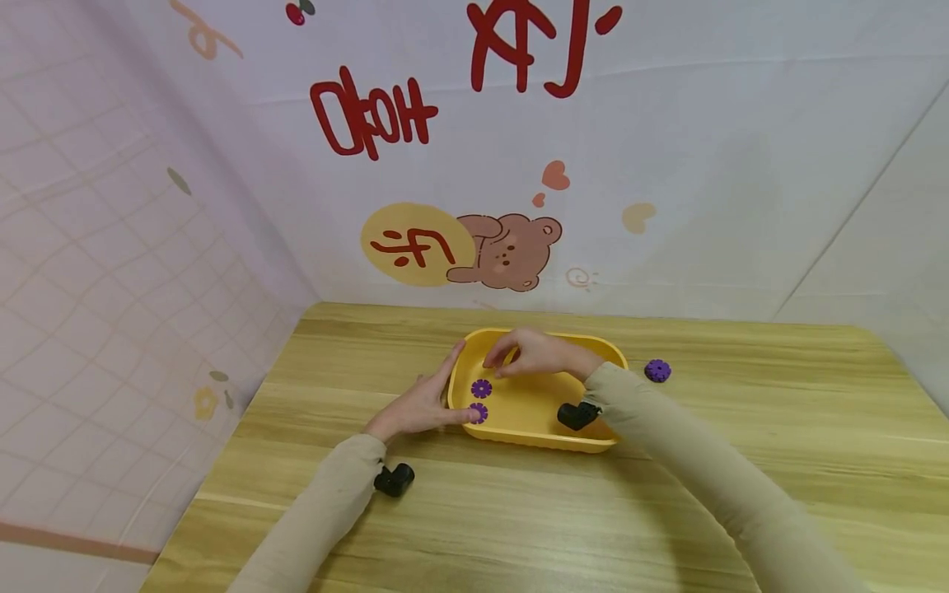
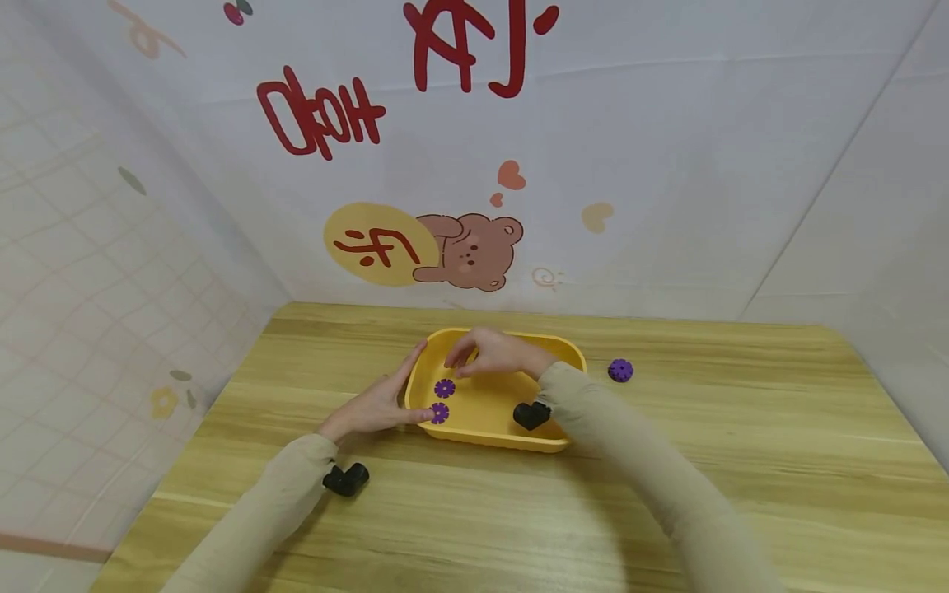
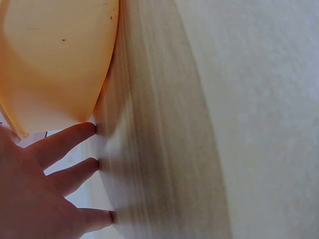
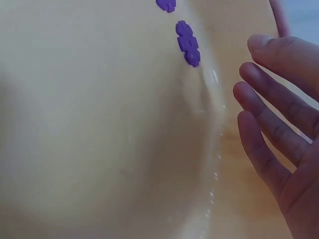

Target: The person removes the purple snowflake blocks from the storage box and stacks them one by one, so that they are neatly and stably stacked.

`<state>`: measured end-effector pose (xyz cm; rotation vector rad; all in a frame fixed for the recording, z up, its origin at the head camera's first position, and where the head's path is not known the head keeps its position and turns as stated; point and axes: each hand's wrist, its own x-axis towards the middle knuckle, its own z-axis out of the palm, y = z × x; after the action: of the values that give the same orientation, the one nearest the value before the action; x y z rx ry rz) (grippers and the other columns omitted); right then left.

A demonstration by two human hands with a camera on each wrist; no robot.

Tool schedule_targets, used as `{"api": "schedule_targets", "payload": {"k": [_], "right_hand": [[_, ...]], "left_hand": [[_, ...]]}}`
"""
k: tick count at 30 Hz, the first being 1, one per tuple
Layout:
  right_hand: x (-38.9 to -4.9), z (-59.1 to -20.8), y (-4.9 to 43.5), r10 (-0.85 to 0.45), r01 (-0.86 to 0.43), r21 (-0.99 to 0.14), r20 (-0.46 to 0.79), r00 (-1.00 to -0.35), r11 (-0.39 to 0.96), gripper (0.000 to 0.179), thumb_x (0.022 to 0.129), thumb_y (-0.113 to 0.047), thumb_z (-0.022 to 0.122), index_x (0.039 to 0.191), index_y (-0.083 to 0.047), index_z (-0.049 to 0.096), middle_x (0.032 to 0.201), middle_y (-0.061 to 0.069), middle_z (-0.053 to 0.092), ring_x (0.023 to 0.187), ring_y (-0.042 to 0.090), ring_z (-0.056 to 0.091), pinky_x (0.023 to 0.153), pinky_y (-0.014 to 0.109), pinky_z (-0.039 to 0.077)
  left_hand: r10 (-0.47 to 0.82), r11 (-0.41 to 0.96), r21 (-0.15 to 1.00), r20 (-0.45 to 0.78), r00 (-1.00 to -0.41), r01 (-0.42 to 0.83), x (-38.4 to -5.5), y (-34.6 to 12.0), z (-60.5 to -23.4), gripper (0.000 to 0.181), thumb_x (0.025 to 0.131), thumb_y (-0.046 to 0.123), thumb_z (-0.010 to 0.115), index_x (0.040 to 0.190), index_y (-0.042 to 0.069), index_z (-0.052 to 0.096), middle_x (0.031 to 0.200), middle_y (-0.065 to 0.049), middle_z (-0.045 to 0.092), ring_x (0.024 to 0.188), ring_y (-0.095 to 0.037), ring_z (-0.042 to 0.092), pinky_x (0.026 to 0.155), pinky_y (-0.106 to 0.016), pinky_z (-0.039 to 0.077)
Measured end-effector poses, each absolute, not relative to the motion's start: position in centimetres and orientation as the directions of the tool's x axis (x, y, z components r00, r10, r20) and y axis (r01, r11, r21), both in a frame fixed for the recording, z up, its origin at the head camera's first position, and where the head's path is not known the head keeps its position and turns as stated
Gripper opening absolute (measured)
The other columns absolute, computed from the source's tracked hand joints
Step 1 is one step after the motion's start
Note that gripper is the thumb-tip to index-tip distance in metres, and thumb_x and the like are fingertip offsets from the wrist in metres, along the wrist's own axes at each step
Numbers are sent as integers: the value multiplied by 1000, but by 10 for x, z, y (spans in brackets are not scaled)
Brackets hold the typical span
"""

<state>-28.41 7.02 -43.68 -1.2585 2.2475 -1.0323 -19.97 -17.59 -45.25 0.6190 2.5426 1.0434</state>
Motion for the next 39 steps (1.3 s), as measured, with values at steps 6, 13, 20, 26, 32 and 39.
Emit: {"api": "schedule_targets", "payload": {"k": [6, 13, 20, 26, 32, 39], "right_hand": [[-285, -449, 58, -861, -573, -756, 25, -509, 317, 19, 85, -5, 72, 104, 0, 72, 98, 5, 71, 87, 11, 63, 81, 30, 54], [-285, -462, 54, -870, -591, -753, 51, -491, 289, 20, 84, -2, 72, 104, 1, 72, 96, 8, 70, 85, 14, 60, 81, 34, 53], [-284, -464, 53, -884, -626, -726, 54, -463, 283, 27, 82, -1, 74, 109, 1, 70, 99, 10, 65, 81, 23, 56, 70, 25, 47], [-282, -466, 51, -888, -664, -681, 44, -459, 309, 31, 83, -4, 74, 113, -3, 69, 104, 9, 60, 84, 23, 52, 70, 24, 43], [-281, -467, 50, -876, -643, -690, 30, -482, 330, 30, 83, -6, 75, 113, -3, 70, 99, 5, 61, 77, 15, 51, 66, 22, 44], [-282, -469, 48, -866, -629, -694, 18, -500, 349, 30, 81, -8, 78, 110, -2, 71, 88, 4, 63, 69, 8, 50, 61, 20, 44]], "left_hand": [[507, 637, 724, -135, -851, 265, -199, -175, -454, 116, 78, 61, 70, 156, 26, -8, 157, -9, 22, 136, -45, 28, 111, -62, -2], [514, 635, 723, -133, -847, 272, -200, -175, -454, 116, 78, 64, 69, 155, 28, -9, 157, -10, 22, 135, -46, 28, 110, -62, -2], [515, 625, 732, -126, -848, 271, -201, -175, -452, 115, 79, 61, 71, 155, 28, -9, 158, -9, 19, 136, -46, 27, 110, -63, -2], [516, 623, 732, -118, -849, 276, -202, -175, -454, 115, 79, 60, 71, 156, 28, -8, 159, -7, 16, 137, -44, 27, 109, -64, -3], [512, 636, 718, -117, -851, 283, -202, -175, -454, 113, 80, 58, 71, 155, 32, -10, 159, -5, 17, 137, -41, 28, 110, -63, -2], [504, 639, 721, -130, -854, 267, -200, -175, -454, 111, 83, 47, 73, 153, 38, -13, 159, -5, 17, 137, -40, 28, 111, -62, -3]]}}
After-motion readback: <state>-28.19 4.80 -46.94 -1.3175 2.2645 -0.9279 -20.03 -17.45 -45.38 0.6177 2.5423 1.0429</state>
